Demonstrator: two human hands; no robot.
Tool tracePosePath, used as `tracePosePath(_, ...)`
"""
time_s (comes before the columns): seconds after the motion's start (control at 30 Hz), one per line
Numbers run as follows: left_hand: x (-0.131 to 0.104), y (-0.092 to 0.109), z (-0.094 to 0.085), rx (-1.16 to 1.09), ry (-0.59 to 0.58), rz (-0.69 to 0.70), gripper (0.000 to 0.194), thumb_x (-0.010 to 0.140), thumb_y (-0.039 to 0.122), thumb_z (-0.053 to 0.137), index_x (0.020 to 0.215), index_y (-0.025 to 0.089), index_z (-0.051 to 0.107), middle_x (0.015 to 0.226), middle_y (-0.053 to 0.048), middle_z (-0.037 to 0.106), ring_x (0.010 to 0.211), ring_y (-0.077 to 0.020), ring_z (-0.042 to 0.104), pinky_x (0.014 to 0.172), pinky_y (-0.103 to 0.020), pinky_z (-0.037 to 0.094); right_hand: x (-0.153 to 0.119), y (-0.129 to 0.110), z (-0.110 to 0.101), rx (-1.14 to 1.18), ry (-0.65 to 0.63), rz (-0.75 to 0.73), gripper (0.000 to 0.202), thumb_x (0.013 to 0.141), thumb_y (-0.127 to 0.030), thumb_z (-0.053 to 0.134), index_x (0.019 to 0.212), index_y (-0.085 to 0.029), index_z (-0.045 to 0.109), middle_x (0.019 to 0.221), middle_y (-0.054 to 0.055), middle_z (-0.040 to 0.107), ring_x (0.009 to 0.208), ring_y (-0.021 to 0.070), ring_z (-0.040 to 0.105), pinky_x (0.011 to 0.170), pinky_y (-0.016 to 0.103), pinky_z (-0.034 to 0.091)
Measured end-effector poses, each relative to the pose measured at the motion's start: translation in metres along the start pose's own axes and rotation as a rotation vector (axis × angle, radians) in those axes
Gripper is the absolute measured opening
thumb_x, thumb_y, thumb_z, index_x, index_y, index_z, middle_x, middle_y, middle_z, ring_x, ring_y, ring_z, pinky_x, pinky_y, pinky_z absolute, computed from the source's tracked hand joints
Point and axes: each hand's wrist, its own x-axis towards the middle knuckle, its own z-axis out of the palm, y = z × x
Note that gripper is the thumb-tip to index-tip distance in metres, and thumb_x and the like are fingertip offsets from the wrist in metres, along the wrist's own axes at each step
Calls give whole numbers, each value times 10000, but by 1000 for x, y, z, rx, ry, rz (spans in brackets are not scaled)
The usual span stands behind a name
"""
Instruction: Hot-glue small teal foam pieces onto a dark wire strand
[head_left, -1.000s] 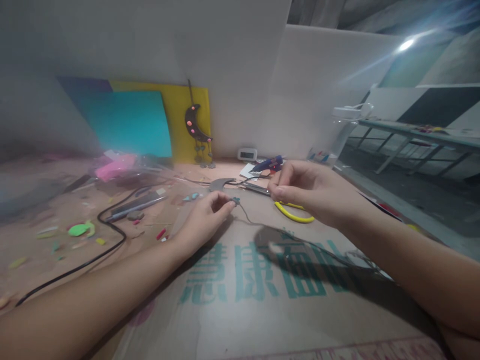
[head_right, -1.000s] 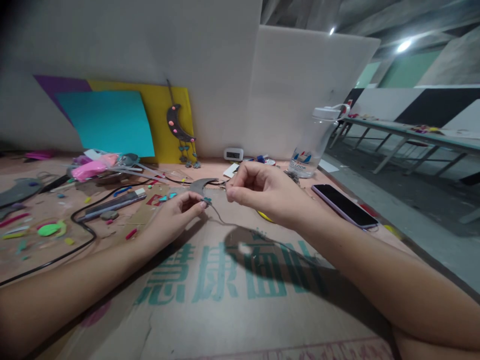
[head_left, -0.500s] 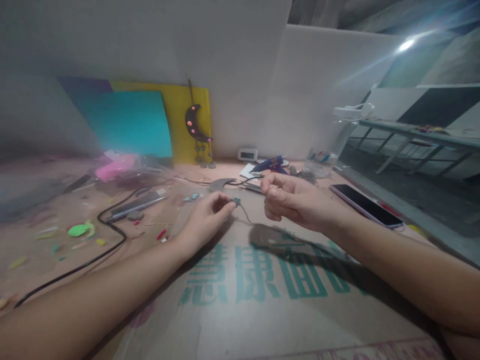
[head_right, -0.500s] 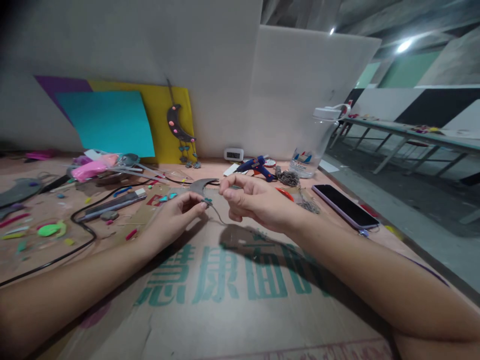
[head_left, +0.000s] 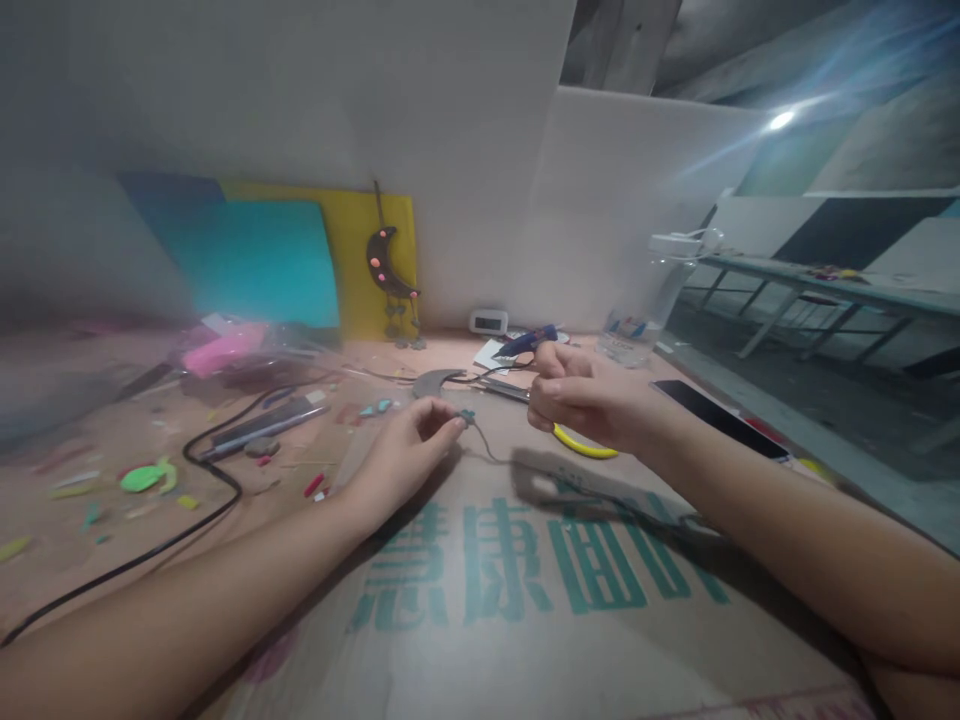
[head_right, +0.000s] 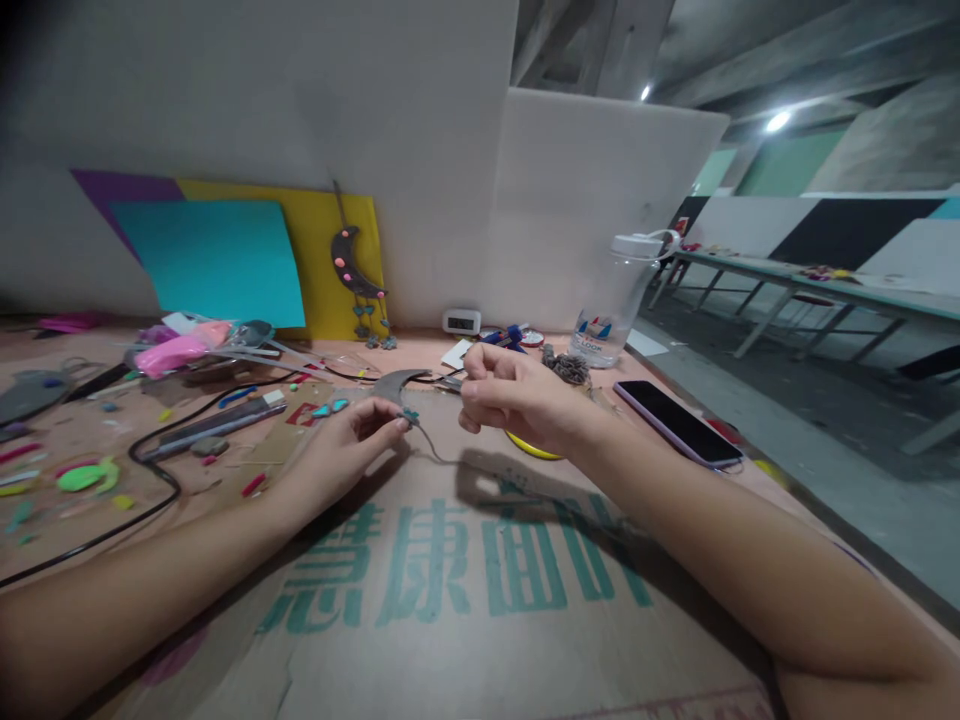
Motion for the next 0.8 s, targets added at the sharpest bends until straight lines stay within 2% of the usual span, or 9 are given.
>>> tracePosePath(0.07, -1, 1, 0, -4, -2, -3, 213, 828, 379, 580, 851, 168, 594, 777, -19, 644, 737, -172, 595, 687, -279, 441, 0, -1, -2, -48, 12, -21, 256, 837, -184, 616, 758, -216, 375, 481, -114, 389, 447, 68, 348, 620, 266, 410)
tracePosePath(0.17, -2, 0, -1, -7, -4, 5, 205, 833, 371, 574, 859, 169, 596, 801, -24, 657, 755, -177, 609, 700, -285, 461, 1, 1, -5, -196, 25, -40, 191, 882, -246, 547, 779, -215, 389, 536, -75, 478, 501, 98, 460, 625, 287, 431)
tracePosePath(0.23, -1, -3, 0, 3, -14, 28, 187, 839, 346, 562, 880, 169, 608, 849, -35, 679, 800, -188, 627, 746, -303, 478, 1, 5, -2, -487, 45, -79, 158, 906, -308, 519, 804, -196, 477, 647, -14, 575, 601, 122, 537, 639, 288, 440)
tracePosePath(0.3, -1, -4, 0, 60, -61, 63, 167, 851, 257, 520, 918, 172, 647, 917, -43, 703, 872, -194, 641, 824, -324, 484, 0, 11, 2, -925, 33, -188, 162, 911, -318, 524, 894, -178, 605, 775, 37, 641, 709, 143, 576, 681, 291, 439)
tracePosePath(0.37, -2, -4, 0, 180, -70, 128, 301, 799, 125, 521, 1060, 183, 658, 1055, -50, 695, 985, -200, 627, 902, -341, 470, -2, 16, 7, -1308, -16, -343, 208, 905, -287, 542, 1038, -187, 668, 823, 59, 665, 755, 156, 578, 714, 296, 430)
tracePosePath(0.43, -5, 0, 0, 237, -13, 229, 407, 784, 81, 527, 1163, 190, 629, 1202, -59, 647, 1117, -203, 579, 981, -350, 436, -3, 21, 9, -1497, -52, -468, 274, 914, -270, 530, 1132, -177, 668, 802, 73, 671, 745, 164, 572, 705, 295, 426)
tracePosePath(0.5, -8, 4, -1, 236, 90, 361, 317, 854, 160, 531, 1152, 194, 636, 1193, -62, 644, 1145, -197, 561, 1007, -353, 419, -4, 23, 9, -1523, -61, -489, 308, 928, -254, 509, 1184, -162, 653, 809, 81, 679, 738, 161, 575, 693, 285, 428)
tracePosePath(0.6, -13, 8, -3, 242, 157, 530, 210, 887, 252, 565, 1064, 213, 670, 1083, -46, 674, 1078, -186, 579, 975, -340, 430, -4, 23, 9, -1372, -84, -405, 321, 946, -239, 476, 1215, -177, 639, 856, 76, 699, 739, 146, 593, 705, 270, 442)
tracePosePath(0.8, -16, 11, -5, 254, 148, 500, 124, 880, 316, 586, 915, 223, 660, 948, -35, 679, 982, -198, 593, 914, -335, 435, -5, 16, 16, -1141, -61, -266, 289, 932, -256, 489, 1118, -212, 706, 880, 61, 721, 762, 154, 625, 719, 268, 460)
